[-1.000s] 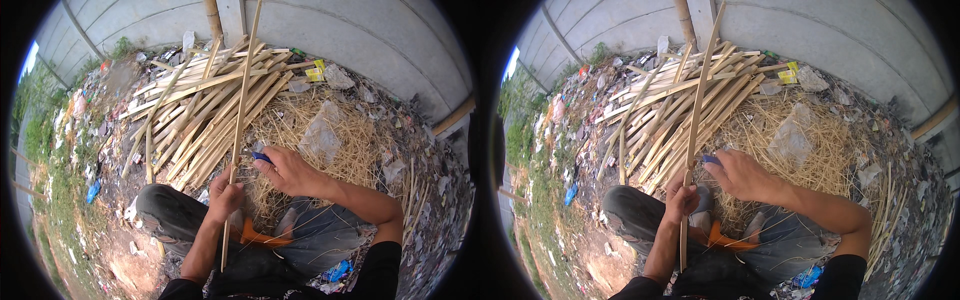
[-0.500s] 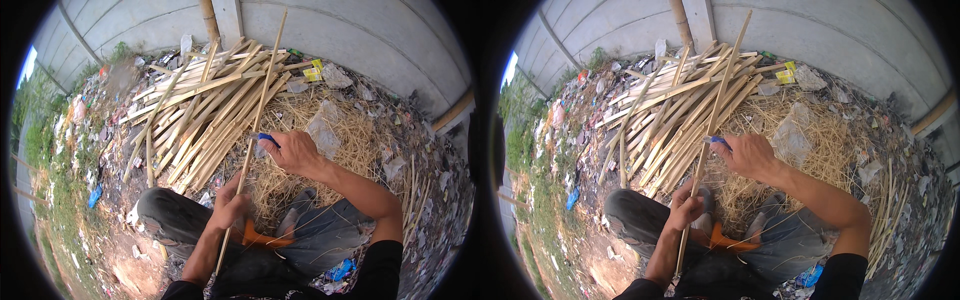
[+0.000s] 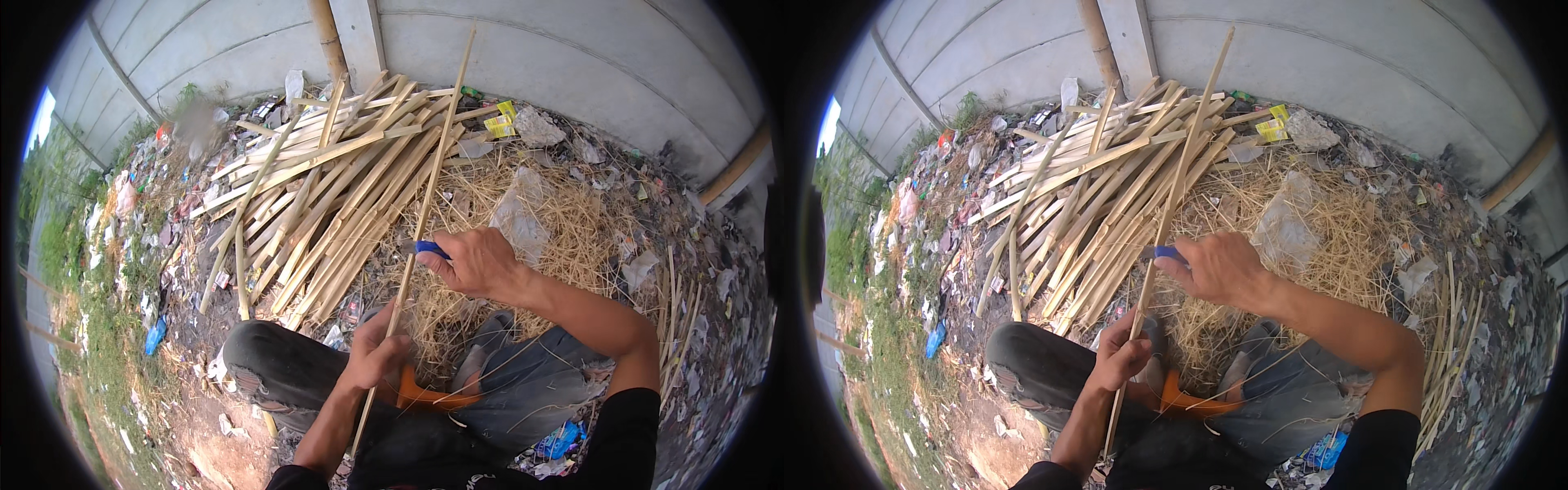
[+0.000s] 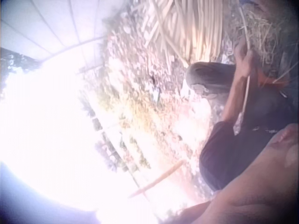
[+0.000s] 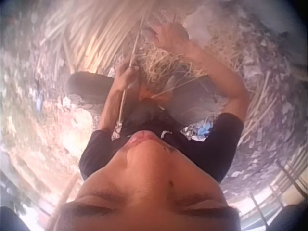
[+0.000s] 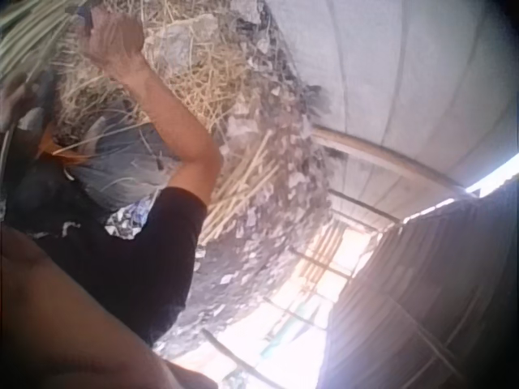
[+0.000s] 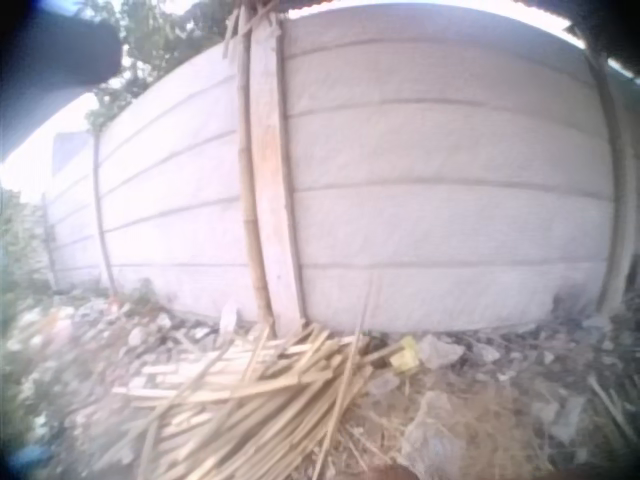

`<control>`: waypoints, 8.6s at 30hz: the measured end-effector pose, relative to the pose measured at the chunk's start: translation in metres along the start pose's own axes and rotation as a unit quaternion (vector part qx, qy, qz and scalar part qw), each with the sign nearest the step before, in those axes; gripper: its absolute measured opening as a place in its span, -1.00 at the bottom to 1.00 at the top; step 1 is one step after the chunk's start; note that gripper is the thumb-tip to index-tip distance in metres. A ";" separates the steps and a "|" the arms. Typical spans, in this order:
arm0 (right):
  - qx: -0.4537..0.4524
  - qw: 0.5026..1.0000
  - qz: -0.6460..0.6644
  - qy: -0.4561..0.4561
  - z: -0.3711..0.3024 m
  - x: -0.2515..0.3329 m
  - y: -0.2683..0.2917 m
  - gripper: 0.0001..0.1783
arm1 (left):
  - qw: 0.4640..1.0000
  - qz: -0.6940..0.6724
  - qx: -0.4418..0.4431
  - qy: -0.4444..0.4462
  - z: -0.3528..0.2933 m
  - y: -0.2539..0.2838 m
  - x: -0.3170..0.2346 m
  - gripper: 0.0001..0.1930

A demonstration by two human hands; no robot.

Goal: The person sits on the ground and uses a knife to split long bamboo poles into thin strips. They hold the pole with one hand and use the knife to shave and separate the bamboo, discarding the resulting strips onto a pile.

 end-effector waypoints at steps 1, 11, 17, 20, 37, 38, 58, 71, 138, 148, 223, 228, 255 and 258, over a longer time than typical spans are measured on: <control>0.012 0.999 -0.006 0.044 -0.009 0.011 -0.006 -0.39 | 0.999 0.021 -0.022 -0.027 0.002 0.001 0.002 -0.28; -0.147 0.949 -0.174 -0.217 0.055 -0.140 0.090 -0.24 | 0.993 0.111 0.042 0.001 -0.053 0.020 0.016 -0.27; -0.262 0.864 -0.250 -0.349 0.000 -0.260 0.127 -0.19 | 0.987 0.112 0.112 0.022 -0.086 0.027 0.057 -0.24; -0.265 0.865 -0.248 -0.346 0.003 -0.247 0.141 -0.19 | 0.987 0.107 0.119 0.011 -0.082 0.019 0.052 -0.24; -0.331 0.781 0.268 -0.457 0.044 -0.177 0.168 -0.28 | 0.965 0.204 0.012 -0.167 -0.088 0.028 0.029 -0.30; -0.265 0.782 0.337 -0.452 0.054 -0.145 0.151 -0.28 | 0.966 0.199 0.011 -0.163 -0.079 0.023 0.016 -0.32; 0.024 0.789 0.415 -0.452 -0.009 -0.013 0.040 -0.59 | 0.986 0.149 0.045 -0.064 0.006 -0.042 -0.041 -0.42; 0.104 0.978 0.073 -0.162 -0.033 -0.007 0.033 -0.51 | 0.995 0.084 -0.023 -0.045 0.035 -0.046 -0.003 -0.52; -0.228 0.923 0.046 -0.307 -0.034 -0.138 0.092 -0.61 | 0.977 0.199 0.067 -0.048 0.016 -0.060 0.004 -0.39; -0.308 0.907 -0.069 -0.278 -0.029 -0.151 0.125 -0.64 | 0.976 0.207 0.032 -0.052 0.007 -0.048 0.011 -0.43; 0.056 0.997 0.023 0.049 -0.046 -0.003 0.009 -0.48 | 0.978 0.160 -0.040 -0.125 0.008 -0.007 0.005 -0.42; -0.091 0.980 -0.062 -0.163 0.007 -0.093 0.062 -0.45 | 0.973 0.204 -0.002 -0.106 0.002 -0.004 0.013 -0.45; 0.026 0.996 0.042 0.079 -0.039 0.023 0.007 -0.50 | 0.993 0.023 -0.074 -0.090 0.011 0.004 0.010 -0.45; -0.002 0.999 0.018 0.051 -0.021 0.008 0.005 -0.50 | 0.992 0.050 -0.082 -0.083 0.011 0.007 0.016 -0.45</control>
Point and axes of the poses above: each hand's wrist, its own z-axis towards the middle knuckle, its own y-axis out of the back of the hand, x = y × z, the point moved 2 cm from there along z, towards the middle knuckle, and after that the axes turned 15 degrees about -x, right-handed, at the moved point
